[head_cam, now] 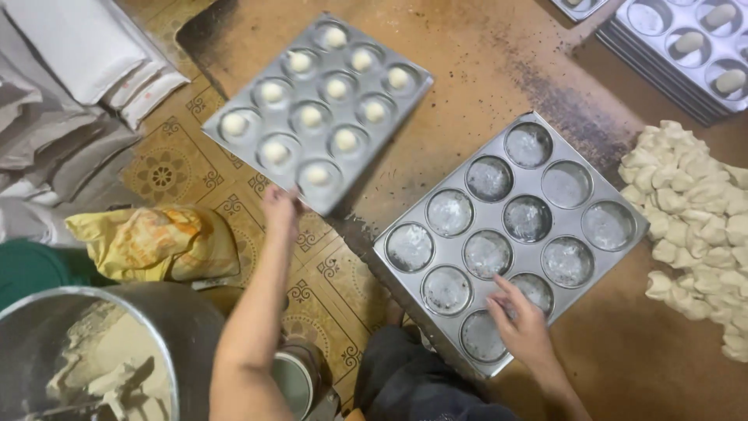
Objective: Rolling small pieces of dough into balls and placing them into a baking tray
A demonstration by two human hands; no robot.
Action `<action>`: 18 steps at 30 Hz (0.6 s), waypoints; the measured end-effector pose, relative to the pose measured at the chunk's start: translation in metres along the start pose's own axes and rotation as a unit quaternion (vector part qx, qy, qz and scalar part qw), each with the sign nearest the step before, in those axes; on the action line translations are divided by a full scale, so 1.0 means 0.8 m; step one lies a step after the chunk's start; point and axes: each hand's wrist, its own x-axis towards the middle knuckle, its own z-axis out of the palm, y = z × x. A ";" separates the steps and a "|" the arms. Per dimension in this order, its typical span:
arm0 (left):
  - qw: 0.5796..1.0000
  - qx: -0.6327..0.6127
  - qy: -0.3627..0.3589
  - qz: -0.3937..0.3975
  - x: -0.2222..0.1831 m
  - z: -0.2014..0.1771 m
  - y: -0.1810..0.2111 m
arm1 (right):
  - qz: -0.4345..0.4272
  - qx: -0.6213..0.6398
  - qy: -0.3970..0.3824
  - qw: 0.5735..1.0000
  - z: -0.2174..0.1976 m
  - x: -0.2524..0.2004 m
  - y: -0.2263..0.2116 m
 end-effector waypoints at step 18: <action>0.914 -0.052 -0.168 0.367 -0.195 0.158 -0.075 | 0.318 -0.095 0.229 0.915 -0.097 -0.238 0.302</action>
